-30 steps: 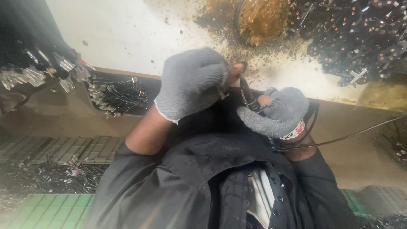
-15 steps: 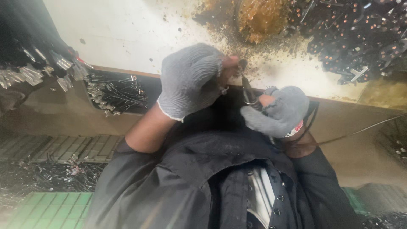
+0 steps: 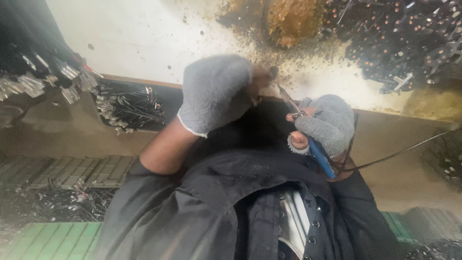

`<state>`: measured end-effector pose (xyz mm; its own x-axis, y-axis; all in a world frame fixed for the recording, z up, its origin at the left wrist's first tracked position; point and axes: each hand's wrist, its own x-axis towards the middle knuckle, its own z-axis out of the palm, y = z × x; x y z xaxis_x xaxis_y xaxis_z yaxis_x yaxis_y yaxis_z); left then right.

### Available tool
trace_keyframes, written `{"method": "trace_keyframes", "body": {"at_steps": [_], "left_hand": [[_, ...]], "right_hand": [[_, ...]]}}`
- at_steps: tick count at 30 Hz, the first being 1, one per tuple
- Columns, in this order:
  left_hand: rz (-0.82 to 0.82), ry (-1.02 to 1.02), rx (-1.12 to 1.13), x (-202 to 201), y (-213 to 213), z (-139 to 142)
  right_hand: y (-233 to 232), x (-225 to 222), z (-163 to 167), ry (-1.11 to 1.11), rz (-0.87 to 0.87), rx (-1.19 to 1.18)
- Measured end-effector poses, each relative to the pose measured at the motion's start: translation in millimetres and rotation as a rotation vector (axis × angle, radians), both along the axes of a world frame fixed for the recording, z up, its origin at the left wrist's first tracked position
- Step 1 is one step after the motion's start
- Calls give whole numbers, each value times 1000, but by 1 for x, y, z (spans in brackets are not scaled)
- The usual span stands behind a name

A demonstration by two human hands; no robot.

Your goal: The person solders wires onto small electronic components at a workbench, holding a component in one hand and a soldering iron in the other, feeding solder to the joint, then setting the finished piece aside and picking up the next component to repeat the process.

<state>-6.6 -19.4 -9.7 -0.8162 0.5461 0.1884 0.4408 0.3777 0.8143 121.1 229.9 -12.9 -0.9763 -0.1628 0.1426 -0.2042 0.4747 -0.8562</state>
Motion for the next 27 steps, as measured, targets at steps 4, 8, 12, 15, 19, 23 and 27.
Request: {"method": "trace_keyframes", "body": {"at_steps": [4,8,12,15,19,23,27], "left_hand": [[-43,62,80,-5,0,4],[-37,-59,-24,-9,6,21],[-158,232,-43,-11,9,12],[-103,-150,-149,5,5,-10],[-97,16,-13,15,-29,-17],[870,141,-119,-33,-111,-1],[1392,-187,-157,-78,-208,-20]], "right_hand": [[7,6,-10,133,-25,50],[20,6,-9,-1058,-783,-1007],[17,-18,7,-806,-559,-1100],[-10,-35,25,-493,-414,-355],[-41,-48,36,-330,-435,-15],[-40,-54,37,-211,-289,173],[-37,-56,28,-91,-254,261]]}}
